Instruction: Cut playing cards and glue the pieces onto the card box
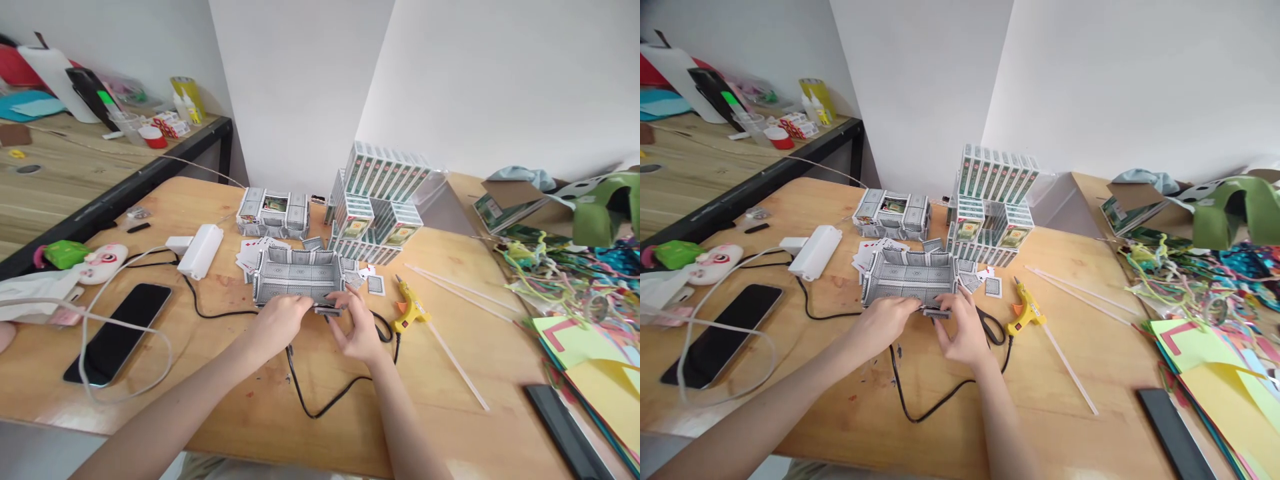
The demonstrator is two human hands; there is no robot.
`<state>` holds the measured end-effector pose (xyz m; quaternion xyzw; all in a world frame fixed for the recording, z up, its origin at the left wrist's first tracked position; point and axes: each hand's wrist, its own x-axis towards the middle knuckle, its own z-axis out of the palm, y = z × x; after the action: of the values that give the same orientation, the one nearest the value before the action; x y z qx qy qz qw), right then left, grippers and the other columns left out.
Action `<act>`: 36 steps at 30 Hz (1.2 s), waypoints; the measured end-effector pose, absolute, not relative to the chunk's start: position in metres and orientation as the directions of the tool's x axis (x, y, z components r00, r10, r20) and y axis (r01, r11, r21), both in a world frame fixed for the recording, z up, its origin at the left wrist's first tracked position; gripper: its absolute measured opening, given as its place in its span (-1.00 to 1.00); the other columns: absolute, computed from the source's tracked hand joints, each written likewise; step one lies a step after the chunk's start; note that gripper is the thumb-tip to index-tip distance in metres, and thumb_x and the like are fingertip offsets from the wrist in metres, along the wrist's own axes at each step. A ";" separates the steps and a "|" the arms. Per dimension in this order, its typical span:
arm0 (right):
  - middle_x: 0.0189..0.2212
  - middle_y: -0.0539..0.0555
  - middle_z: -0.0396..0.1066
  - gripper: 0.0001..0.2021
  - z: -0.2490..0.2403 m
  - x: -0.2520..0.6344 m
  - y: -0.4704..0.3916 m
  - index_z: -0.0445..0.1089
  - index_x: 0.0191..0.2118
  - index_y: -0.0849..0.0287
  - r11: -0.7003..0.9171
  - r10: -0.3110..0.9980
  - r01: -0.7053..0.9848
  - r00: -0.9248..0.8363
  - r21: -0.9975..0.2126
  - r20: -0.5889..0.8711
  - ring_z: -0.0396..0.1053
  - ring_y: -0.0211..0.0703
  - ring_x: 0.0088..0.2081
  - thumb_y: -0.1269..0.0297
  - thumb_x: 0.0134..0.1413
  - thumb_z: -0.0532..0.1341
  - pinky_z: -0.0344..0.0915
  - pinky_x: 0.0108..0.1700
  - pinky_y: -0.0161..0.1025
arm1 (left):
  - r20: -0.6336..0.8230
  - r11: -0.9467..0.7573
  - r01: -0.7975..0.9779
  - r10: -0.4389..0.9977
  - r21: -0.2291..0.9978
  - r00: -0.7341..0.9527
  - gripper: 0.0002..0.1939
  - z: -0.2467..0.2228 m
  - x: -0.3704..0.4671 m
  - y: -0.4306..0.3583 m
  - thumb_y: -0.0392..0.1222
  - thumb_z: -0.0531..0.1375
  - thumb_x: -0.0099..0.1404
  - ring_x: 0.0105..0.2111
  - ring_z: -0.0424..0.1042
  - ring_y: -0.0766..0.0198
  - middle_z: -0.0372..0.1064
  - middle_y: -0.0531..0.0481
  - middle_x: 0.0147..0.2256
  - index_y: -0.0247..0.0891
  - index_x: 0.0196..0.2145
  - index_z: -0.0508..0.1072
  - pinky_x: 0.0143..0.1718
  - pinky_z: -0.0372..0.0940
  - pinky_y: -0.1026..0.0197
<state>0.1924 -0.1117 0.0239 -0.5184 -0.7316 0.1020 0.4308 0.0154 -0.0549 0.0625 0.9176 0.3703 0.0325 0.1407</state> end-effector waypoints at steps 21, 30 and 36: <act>-0.33 0.00 0.44 -0.87 0.003 0.184 -0.108 0.40 -0.34 0.08 0.372 0.785 0.844 -0.063 -0.387 0.616 0.30 -0.18 -0.31 0.43 0.11 0.14 0.13 -0.11 -0.08 | 0.035 -0.589 0.625 0.742 0.512 0.670 -0.68 0.069 -0.001 -0.056 -0.42 -0.06 0.24 -0.16 0.40 0.24 0.40 -0.03 -0.14 -0.22 -0.13 0.34 -0.17 0.26 0.22; -0.33 0.00 0.43 -0.77 -0.001 0.177 -0.109 0.37 -0.34 0.07 0.353 0.771 0.857 -0.040 -0.375 0.635 0.28 -0.19 -0.32 0.55 0.09 0.05 0.08 -0.14 -0.10 | 0.026 -0.572 0.678 0.773 0.462 0.634 -0.77 0.068 0.005 -0.047 -0.27 -0.01 0.28 -0.35 0.42 0.24 0.45 -0.04 -0.40 -0.25 -0.39 0.43 -0.35 0.22 0.28; -0.43 -0.01 0.42 -0.97 -0.001 0.173 -0.107 0.27 -0.33 0.11 0.273 0.766 0.800 0.156 -0.535 0.624 0.29 -0.17 -0.38 0.37 0.08 0.15 0.12 -0.14 -0.09 | 0.041 -0.553 0.683 0.790 0.476 0.612 -0.74 0.065 0.003 -0.045 -0.29 -0.07 0.29 -0.37 0.41 0.26 0.45 -0.02 -0.39 -0.20 -0.23 0.41 -0.40 0.18 0.30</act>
<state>0.1730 -0.1068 -0.0013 -0.6025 -0.6495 -0.0182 0.4634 0.0034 -0.0450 0.0651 0.8723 0.4223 0.1259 0.2120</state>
